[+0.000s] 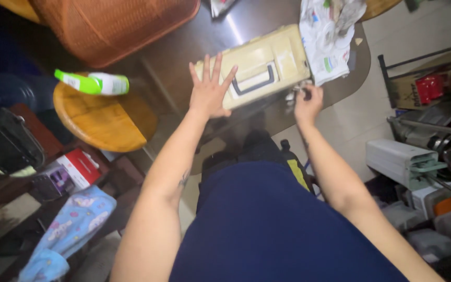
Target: Cleaning and organizing a toolbox with various tools on a table.
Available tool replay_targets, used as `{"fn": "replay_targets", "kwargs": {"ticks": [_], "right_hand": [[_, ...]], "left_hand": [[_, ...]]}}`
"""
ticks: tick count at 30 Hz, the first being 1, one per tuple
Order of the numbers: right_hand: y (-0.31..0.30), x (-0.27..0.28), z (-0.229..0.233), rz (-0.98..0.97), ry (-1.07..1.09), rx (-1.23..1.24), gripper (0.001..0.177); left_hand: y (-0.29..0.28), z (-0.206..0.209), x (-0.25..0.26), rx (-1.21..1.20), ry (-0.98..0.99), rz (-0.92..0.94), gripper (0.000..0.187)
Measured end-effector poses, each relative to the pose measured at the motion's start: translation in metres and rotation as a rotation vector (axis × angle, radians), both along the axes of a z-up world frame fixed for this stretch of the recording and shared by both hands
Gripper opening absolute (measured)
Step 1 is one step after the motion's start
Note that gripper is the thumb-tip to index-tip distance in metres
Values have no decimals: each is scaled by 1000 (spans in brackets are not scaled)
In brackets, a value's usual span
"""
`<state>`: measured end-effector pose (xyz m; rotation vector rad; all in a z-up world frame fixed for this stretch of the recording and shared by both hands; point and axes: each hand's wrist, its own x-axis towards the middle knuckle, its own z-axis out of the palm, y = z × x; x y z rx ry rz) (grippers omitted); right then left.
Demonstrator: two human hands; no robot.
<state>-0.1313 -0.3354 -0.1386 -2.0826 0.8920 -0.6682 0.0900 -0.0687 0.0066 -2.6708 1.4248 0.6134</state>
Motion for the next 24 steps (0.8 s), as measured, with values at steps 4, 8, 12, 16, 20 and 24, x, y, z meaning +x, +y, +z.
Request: {"fn": "replay_targets", "kwargs": {"ticks": [4, 8, 12, 16, 20, 24], "right_hand": [[5, 14, -57, -264, -108, 435, 22], [16, 40, -61, -291, -329, 926, 34], [21, 42, -42, -260, -402, 1016, 32], [21, 63, -13, -192, -402, 918, 26], [13, 90, 13, -54, -261, 566, 21], [1, 118, 23, 49, -128, 212, 21]], "left_hand": [[-2, 1, 3, -30, 21, 17, 141], [-8, 12, 11, -5, 13, 39, 140], [-11, 13, 21, 3, 43, 40, 140], [-13, 11, 45, -13, 67, 56, 139], [-17, 7, 72, -25, 107, 121, 137], [-19, 5, 98, -55, 140, 175, 135]]}}
